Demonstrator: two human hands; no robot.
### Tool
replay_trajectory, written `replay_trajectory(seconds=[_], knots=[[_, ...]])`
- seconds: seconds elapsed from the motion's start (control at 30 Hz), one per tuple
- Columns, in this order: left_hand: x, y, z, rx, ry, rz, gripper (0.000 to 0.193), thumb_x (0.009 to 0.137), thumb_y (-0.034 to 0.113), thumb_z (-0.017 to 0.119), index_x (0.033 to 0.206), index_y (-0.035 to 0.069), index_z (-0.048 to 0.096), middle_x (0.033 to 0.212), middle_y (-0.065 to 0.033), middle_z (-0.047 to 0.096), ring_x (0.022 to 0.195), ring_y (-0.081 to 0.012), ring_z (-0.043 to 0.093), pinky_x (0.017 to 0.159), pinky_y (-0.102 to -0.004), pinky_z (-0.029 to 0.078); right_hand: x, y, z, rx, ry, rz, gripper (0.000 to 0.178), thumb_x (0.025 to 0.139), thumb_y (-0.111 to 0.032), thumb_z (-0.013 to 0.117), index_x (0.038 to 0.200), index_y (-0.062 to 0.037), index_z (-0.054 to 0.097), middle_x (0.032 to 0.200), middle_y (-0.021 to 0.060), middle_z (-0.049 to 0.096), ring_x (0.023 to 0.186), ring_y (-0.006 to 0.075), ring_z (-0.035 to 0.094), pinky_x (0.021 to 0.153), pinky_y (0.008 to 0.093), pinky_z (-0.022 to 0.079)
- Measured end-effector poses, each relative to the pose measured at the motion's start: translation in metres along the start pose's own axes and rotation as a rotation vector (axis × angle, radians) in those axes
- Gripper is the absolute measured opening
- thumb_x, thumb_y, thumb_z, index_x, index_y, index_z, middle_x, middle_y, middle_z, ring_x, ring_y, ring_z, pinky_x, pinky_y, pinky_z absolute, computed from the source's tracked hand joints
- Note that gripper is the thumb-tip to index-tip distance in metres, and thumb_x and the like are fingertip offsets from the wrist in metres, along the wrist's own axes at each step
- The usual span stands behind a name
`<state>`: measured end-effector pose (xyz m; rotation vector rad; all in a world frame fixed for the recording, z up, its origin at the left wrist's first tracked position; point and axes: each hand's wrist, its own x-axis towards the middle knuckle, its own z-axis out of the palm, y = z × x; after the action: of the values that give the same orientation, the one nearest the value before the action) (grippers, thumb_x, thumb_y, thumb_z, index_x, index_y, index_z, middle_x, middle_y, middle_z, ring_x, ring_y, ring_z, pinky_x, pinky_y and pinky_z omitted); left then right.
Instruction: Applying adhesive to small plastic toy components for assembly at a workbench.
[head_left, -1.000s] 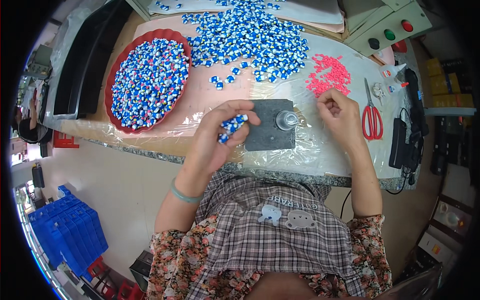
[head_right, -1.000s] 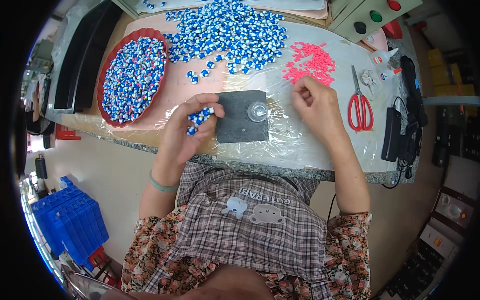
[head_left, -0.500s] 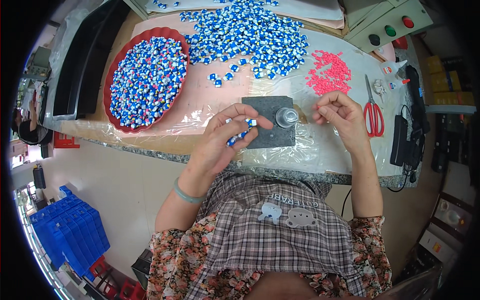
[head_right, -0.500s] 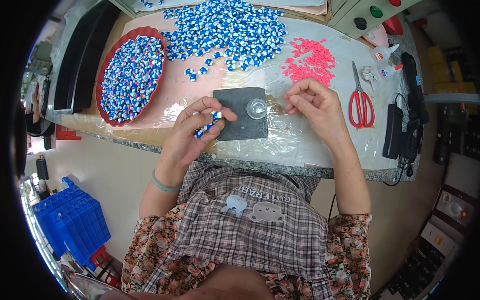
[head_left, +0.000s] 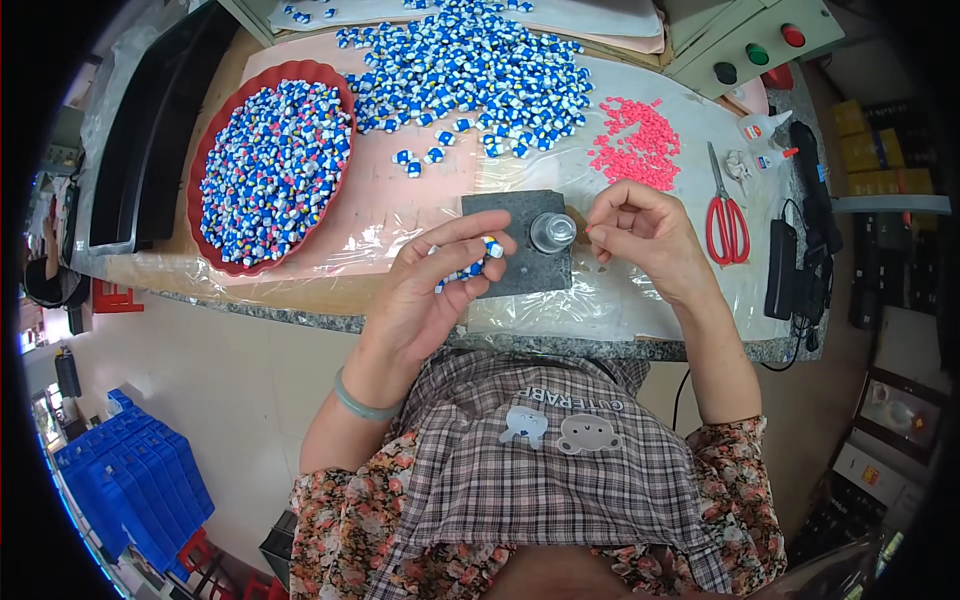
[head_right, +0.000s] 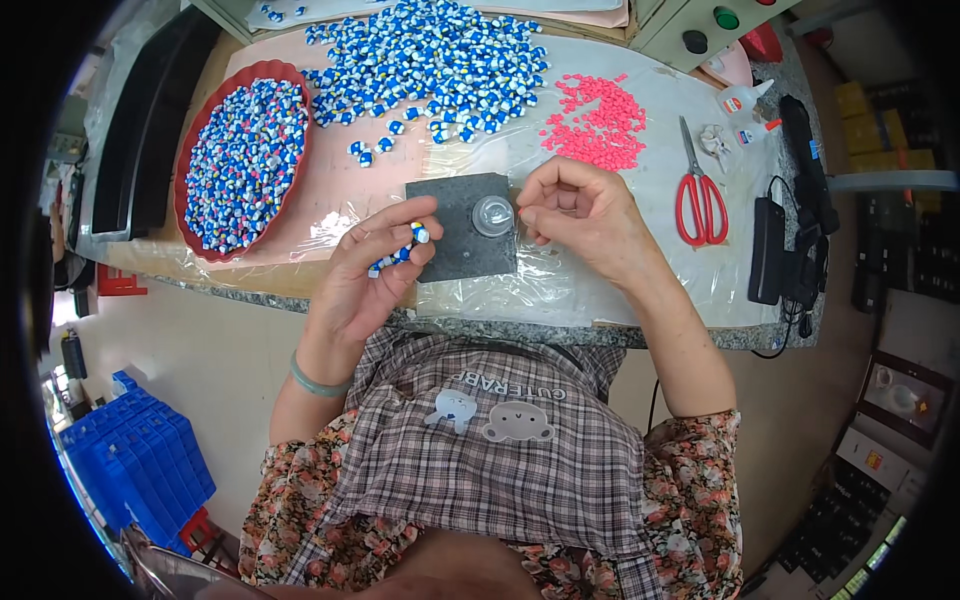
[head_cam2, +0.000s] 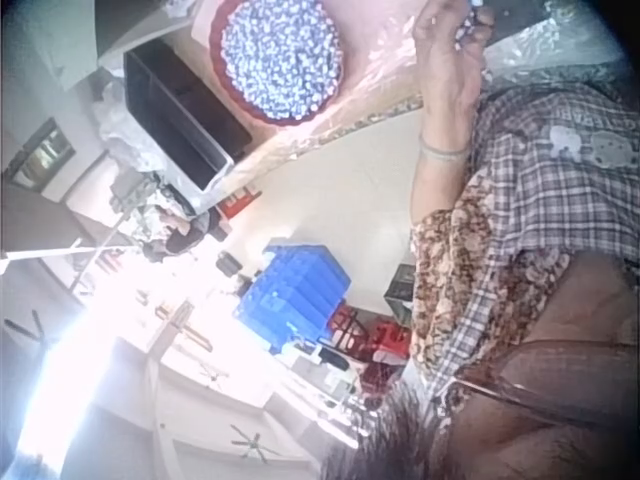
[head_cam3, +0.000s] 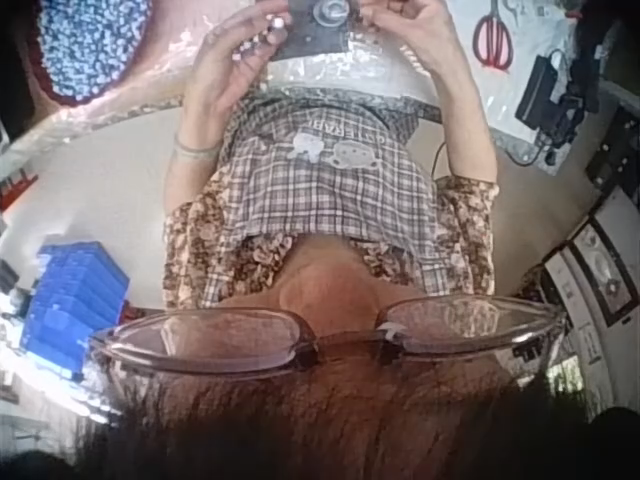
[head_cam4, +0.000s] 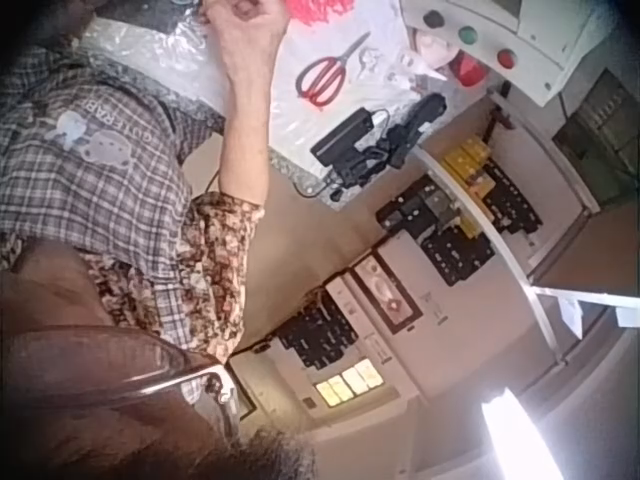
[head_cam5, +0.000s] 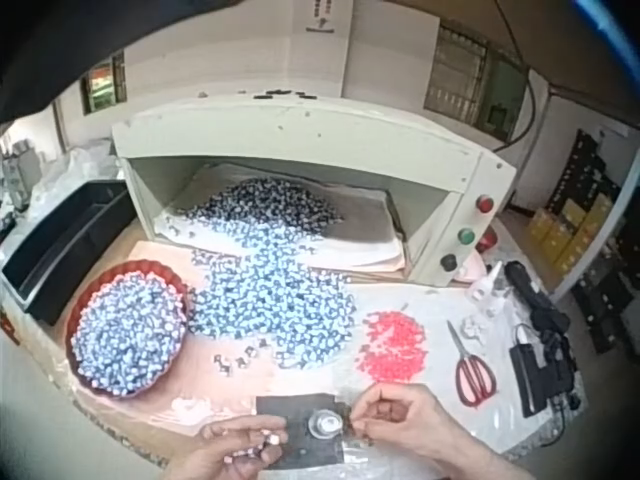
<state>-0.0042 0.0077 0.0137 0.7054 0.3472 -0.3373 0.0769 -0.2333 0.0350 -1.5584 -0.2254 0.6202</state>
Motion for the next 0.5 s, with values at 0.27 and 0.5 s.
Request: replay_trajectory(seconds=[0.27,0.5], knots=[[0.0013,-0.0043,-0.0041,-0.061,-0.029,-0.009,0.03,0.088,0.003,0.063,0.117,-0.006,0.061,0.102,-0.014,0.067,0.088,-0.0144,0.064,0.074,-0.0219,0.053,0.0043,-0.0064,0.0026,0.057,-0.038,0.059,0.008,0.082,0.003,0.067,0.087,-0.0016,0.062,0.078,0.0022,0.062,0.069,0.0086,0.061,0.061,0.022,0.05],[0.0001,-0.0085,-0.0048,-0.016,-0.061,-0.028,0.028,0.09,0.004,0.063,0.116,-0.005,0.062,0.096,-0.0088,0.066,0.085,-0.0127,0.062,0.072,-0.0213,0.051,0.0063,-0.0044,0.0013,0.06,-0.042,0.059,0.008,0.082,0.004,0.067,0.087,-0.001,0.062,0.078,0.0029,0.062,0.069,0.0086,0.061,0.061,0.0217,0.05]])
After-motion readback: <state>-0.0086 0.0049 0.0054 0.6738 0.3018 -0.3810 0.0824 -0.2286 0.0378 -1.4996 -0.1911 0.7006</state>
